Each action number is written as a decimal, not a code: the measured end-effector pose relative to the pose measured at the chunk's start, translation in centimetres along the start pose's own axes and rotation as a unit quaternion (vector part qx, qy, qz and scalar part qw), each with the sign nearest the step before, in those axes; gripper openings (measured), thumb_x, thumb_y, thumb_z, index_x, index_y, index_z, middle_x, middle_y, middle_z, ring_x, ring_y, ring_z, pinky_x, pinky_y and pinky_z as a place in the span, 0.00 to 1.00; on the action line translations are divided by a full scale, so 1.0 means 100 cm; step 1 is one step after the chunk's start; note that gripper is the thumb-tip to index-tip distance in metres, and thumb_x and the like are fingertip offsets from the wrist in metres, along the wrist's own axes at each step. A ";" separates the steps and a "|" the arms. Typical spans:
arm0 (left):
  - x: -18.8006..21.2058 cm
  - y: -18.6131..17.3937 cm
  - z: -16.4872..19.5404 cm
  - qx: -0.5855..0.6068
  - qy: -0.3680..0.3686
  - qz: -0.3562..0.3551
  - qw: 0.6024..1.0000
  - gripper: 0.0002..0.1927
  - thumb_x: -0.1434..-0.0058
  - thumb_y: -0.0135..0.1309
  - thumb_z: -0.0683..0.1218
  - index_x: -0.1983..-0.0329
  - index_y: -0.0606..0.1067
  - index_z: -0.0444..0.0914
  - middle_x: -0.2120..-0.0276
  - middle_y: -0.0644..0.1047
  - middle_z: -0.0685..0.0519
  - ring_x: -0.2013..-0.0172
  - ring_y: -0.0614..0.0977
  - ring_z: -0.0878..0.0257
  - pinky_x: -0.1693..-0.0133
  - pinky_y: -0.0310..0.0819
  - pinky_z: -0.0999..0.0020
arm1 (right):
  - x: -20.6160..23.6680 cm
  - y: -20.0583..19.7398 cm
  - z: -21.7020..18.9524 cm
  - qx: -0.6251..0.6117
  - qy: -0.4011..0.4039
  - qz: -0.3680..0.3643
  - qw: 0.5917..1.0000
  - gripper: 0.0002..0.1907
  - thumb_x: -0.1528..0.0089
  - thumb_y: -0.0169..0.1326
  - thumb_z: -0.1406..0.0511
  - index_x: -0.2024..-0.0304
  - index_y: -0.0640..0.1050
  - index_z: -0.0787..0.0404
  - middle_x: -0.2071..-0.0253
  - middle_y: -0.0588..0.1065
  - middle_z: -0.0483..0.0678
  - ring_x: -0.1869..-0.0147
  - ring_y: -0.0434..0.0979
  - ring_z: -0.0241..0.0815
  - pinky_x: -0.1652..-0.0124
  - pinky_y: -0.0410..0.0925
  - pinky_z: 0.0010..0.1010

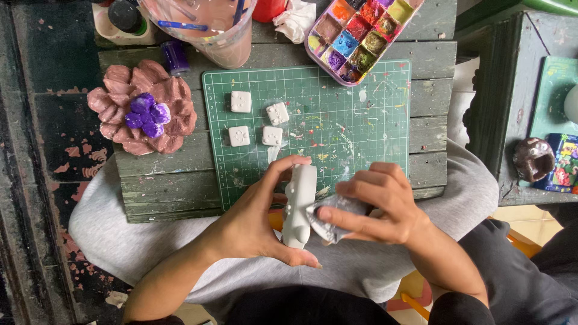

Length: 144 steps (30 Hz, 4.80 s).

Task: The person sands the edges and surface of a white ceramic trinket dish using a gray sanding sponge, rotating the dish to sand different sides. They then brush dust off the dish and small clay tiles with a paintbrush and handle a watercolor paint palette on the table.

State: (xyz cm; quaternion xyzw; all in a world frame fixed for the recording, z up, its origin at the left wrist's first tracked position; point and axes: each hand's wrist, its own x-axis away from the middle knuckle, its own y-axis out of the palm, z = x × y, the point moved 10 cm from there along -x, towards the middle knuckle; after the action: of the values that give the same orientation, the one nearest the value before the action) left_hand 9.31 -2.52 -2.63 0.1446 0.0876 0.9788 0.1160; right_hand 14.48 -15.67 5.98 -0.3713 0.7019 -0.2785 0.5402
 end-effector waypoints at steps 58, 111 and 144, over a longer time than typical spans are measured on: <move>-0.007 0.006 -0.010 -0.029 -0.085 -0.024 0.996 0.64 0.64 0.72 0.62 0.28 0.54 0.33 0.46 0.74 0.41 0.50 0.83 0.53 0.55 0.83 0.63 | -0.021 -0.013 0.005 0.029 0.074 0.040 0.996 0.19 0.40 0.65 0.47 0.50 0.82 0.44 0.54 0.71 0.46 0.56 0.71 0.43 0.61 0.63 0.37; -0.009 -0.007 0.004 -0.055 0.005 0.080 0.995 0.62 0.56 0.71 0.65 0.30 0.55 0.26 0.45 0.73 0.39 0.45 0.80 0.53 0.47 0.78 0.65 | -0.018 -0.020 -0.005 0.223 0.070 0.051 0.971 0.17 0.37 0.69 0.53 0.47 0.83 0.43 0.53 0.72 0.47 0.55 0.69 0.44 0.58 0.61 0.38; 0.004 -0.015 0.021 -0.117 0.141 0.125 0.975 0.66 0.61 0.79 0.50 0.25 0.50 0.37 0.36 0.67 0.40 0.37 0.75 0.51 0.42 0.77 0.57 | -0.011 0.000 0.010 -0.197 0.041 0.028 0.979 0.17 0.35 0.60 0.49 0.53 0.84 0.51 0.52 0.70 0.50 0.51 0.75 0.46 0.55 0.69 0.37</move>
State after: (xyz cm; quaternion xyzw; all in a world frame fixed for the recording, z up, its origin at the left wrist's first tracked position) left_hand 9.92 -0.69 -0.82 0.0001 -0.0310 0.9995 -0.0044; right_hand 15.56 -14.77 6.38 -0.4384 0.7750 -0.1346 0.4347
